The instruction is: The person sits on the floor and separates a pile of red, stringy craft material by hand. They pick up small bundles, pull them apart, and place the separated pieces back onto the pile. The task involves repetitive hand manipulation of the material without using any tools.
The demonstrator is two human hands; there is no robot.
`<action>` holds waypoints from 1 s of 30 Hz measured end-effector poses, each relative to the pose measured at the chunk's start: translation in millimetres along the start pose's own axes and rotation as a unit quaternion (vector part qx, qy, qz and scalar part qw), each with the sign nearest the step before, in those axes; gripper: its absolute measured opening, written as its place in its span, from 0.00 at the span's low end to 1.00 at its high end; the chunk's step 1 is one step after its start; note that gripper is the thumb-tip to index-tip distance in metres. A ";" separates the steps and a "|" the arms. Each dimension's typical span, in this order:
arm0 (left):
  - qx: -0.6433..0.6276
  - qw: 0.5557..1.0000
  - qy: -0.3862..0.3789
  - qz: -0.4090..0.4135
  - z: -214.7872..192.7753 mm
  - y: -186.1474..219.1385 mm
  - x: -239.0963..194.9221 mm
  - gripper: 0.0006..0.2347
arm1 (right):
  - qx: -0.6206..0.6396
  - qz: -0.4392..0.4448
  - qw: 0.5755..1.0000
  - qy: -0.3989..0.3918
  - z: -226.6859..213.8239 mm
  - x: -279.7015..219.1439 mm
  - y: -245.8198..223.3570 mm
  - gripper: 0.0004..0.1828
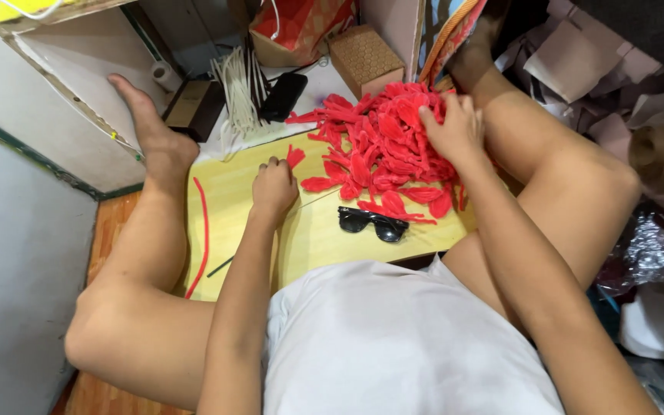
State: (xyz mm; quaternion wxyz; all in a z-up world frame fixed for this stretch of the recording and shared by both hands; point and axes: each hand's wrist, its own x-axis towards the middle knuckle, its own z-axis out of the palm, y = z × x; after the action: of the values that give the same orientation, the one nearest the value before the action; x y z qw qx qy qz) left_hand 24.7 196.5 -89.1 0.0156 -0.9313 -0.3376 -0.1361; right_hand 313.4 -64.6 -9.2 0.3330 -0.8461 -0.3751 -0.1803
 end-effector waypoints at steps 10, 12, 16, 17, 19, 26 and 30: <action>-0.203 0.972 0.117 -0.028 -9.6 28.0 -34.2 0.14 | 0.075 -0.172 0.968 -0.166 -3.1 -72.6 -119.8 0.40; -0.212 0.966 0.148 -0.019 -14.7 28.2 -41.3 0.15 | 0.088 -0.224 0.952 -0.189 18.3 -84.1 -117.5 0.40; -0.207 0.946 0.243 -0.046 -18.6 20.6 -35.3 0.17 | 0.012 -0.294 0.922 -0.252 23.3 -90.1 -115.9 0.39; -0.213 0.933 0.284 -0.056 -23.6 20.3 -34.3 0.17 | 0.022 -0.298 0.917 -0.265 21.8 -89.9 -115.2 0.36; -0.251 0.908 0.330 -0.060 -45.7 25.2 -32.5 0.16 | 0.034 -0.282 0.921 -0.267 5.4 -89.5 -118.0 0.31; -0.677 0.656 0.269 -0.199 -109.3 84.7 -54.5 0.10 | 0.171 -0.193 0.957 -0.134 -46.9 -102.0 -123.6 0.27; -0.792 0.572 0.115 -0.177 -132.9 130.3 -92.0 0.09 | 0.357 -0.150 0.912 -0.134 -60.3 -109.1 -132.9 0.31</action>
State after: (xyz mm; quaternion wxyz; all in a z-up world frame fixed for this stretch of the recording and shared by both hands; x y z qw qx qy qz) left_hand 7.3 22.4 22.7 -0.7144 -0.4699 -0.2483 -0.4551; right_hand 138.5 -96.9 30.1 0.5286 -0.6210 -0.5778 0.0327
